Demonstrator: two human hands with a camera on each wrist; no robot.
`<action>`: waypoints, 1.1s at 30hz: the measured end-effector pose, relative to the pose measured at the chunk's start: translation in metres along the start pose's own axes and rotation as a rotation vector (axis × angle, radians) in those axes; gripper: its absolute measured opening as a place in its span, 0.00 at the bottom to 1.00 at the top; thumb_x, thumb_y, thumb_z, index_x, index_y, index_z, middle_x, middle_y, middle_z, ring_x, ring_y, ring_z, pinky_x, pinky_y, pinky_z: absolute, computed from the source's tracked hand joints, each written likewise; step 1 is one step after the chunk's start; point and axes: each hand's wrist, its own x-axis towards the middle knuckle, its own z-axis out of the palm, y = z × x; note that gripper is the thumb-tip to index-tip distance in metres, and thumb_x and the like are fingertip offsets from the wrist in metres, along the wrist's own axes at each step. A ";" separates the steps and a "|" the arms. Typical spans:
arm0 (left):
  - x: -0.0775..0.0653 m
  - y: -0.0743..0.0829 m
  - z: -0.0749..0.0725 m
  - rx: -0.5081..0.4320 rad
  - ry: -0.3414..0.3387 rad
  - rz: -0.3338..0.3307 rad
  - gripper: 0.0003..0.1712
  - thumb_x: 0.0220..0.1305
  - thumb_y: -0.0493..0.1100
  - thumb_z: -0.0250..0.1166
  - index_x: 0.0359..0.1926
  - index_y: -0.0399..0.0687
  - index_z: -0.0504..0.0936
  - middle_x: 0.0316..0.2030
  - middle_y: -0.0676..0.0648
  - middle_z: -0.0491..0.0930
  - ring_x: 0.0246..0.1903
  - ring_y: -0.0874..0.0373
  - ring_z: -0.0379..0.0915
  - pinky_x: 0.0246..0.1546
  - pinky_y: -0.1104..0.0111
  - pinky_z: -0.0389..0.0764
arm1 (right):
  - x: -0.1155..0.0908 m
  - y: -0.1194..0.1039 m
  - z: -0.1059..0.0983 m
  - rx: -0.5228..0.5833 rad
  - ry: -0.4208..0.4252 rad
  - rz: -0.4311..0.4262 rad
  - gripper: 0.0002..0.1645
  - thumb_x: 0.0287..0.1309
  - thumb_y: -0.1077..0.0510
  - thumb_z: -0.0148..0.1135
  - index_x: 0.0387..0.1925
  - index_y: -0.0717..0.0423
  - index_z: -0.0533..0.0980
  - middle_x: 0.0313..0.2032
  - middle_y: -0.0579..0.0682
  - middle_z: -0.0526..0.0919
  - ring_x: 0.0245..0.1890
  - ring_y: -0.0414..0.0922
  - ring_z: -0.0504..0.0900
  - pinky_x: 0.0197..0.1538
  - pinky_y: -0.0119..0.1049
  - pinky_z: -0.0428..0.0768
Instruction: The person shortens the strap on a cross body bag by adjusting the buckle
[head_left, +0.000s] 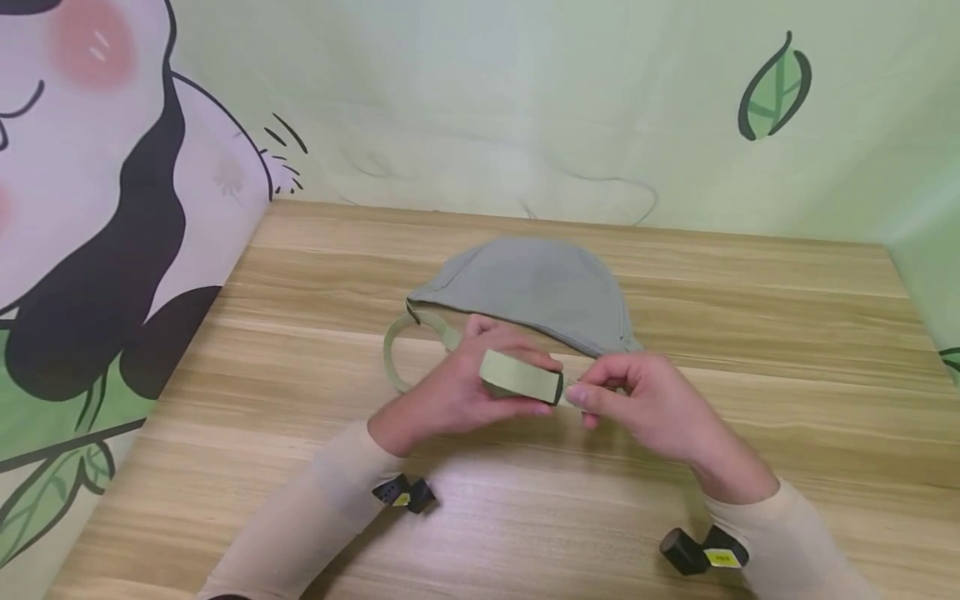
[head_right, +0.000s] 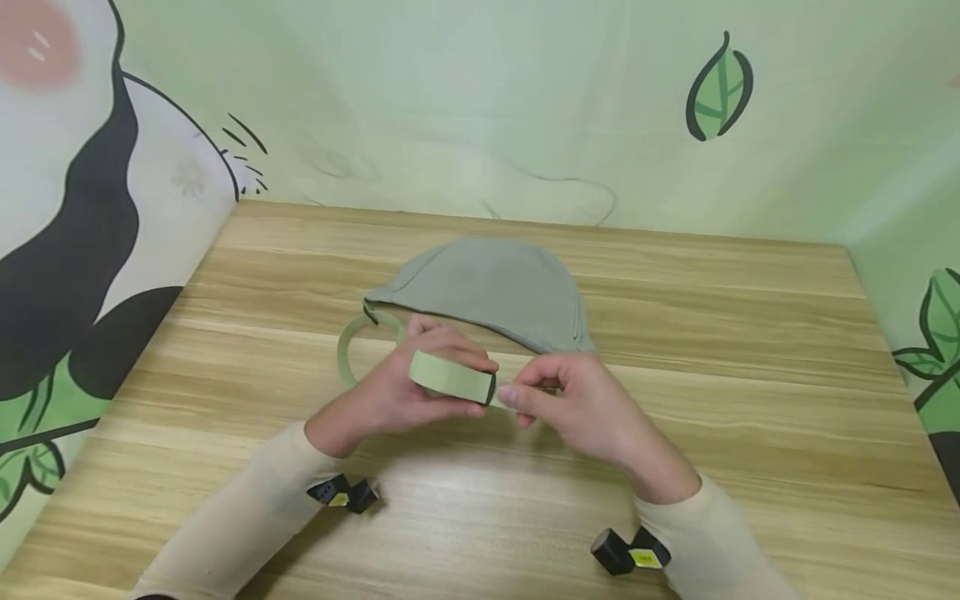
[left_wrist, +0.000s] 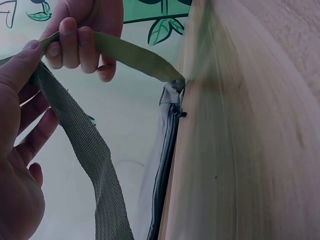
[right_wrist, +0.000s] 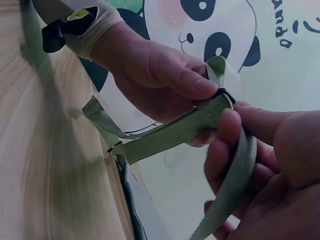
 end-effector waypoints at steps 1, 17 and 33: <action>0.000 0.000 0.001 0.004 -0.001 0.002 0.25 0.44 0.49 0.78 0.47 0.56 0.84 0.45 0.60 0.81 0.49 0.69 0.72 0.51 0.63 0.57 | 0.000 0.000 0.001 -0.004 0.003 -0.024 0.07 0.58 0.53 0.65 0.26 0.48 0.80 0.19 0.46 0.81 0.23 0.40 0.71 0.22 0.32 0.66; -0.001 0.000 0.001 0.028 -0.005 -0.020 0.23 0.49 0.56 0.74 0.47 0.57 0.83 0.44 0.62 0.80 0.47 0.71 0.71 0.50 0.64 0.57 | -0.009 -0.005 0.004 -0.086 0.055 -0.036 0.18 0.57 0.55 0.67 0.50 0.47 0.78 0.45 0.41 0.83 0.44 0.39 0.77 0.42 0.31 0.76; -0.002 -0.003 0.000 0.102 -0.058 -0.008 0.25 0.50 0.57 0.72 0.49 0.55 0.83 0.46 0.59 0.80 0.51 0.66 0.72 0.54 0.66 0.61 | -0.008 -0.001 0.021 -0.263 0.272 -0.253 0.26 0.45 0.55 0.75 0.49 0.45 0.79 0.46 0.38 0.83 0.47 0.39 0.80 0.49 0.29 0.74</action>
